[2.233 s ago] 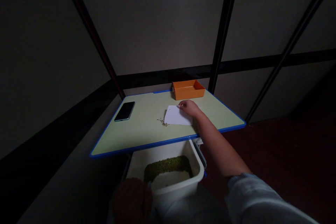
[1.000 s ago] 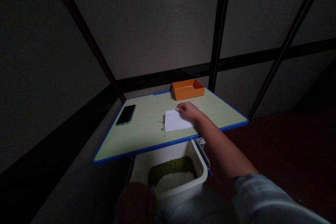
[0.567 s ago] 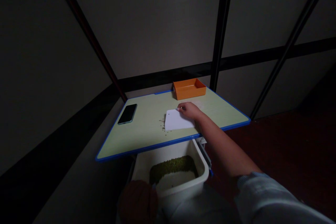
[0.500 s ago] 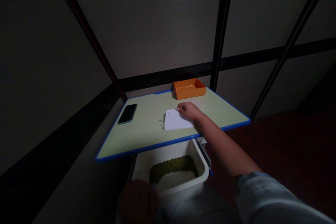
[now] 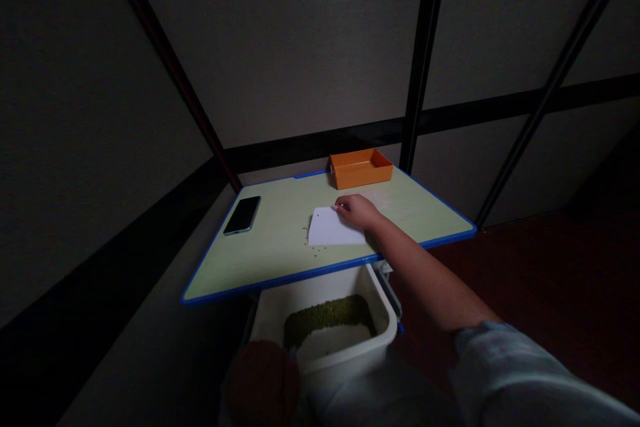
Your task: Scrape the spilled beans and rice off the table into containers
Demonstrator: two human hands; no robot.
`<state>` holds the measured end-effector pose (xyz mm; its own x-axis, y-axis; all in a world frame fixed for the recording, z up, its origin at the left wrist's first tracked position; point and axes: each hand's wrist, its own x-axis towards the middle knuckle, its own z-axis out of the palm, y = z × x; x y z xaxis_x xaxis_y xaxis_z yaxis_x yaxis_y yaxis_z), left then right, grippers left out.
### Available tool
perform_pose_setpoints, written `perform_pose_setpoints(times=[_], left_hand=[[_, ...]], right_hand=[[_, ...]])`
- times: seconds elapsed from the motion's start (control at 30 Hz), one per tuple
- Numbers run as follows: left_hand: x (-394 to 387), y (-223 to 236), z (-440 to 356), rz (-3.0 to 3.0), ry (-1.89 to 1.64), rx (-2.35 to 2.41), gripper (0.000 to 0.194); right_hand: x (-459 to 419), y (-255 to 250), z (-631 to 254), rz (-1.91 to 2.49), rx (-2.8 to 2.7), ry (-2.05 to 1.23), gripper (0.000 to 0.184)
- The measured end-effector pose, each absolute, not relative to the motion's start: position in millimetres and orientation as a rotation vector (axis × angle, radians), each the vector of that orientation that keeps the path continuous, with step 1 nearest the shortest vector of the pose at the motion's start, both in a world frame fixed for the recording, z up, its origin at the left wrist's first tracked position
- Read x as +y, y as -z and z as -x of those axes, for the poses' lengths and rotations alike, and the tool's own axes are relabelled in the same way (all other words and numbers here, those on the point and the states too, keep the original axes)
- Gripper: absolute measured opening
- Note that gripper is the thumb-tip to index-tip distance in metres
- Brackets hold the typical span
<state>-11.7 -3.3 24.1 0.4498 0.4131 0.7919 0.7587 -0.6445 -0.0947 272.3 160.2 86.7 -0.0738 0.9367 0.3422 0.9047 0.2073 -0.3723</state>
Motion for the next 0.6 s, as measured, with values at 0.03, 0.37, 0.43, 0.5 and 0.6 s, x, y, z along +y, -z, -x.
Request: perform_pose_setpoints(times=[0.03, 0.37, 0.43, 0.5, 0.6], left_hand=[[-3, -23, 12, 2.269, 1.059, -0.995, 0.02], [-3, -23, 12, 2.305, 1.085, -1.034, 0.021], [-2, -23, 11, 2.311, 1.099, -1.033, 0.021], [-1, -24, 9, 2.316, 1.116, -1.036, 0.022], [-4, -25, 8, 2.313, 1.171, -1.042, 0.023]], right_hand=[[160, -87, -272, 1.713, -1.983, -0.072, 0.027], [160, -85, -260, 1.801, -1.955, -0.023, 0.029], [160, -85, -258, 1.789, -1.966, -0.027, 0.029], [160, -85, -257, 1.772, -1.978, -0.037, 0.029], [159, -85, -256, 1.745, -2.0, -0.043, 0.03]])
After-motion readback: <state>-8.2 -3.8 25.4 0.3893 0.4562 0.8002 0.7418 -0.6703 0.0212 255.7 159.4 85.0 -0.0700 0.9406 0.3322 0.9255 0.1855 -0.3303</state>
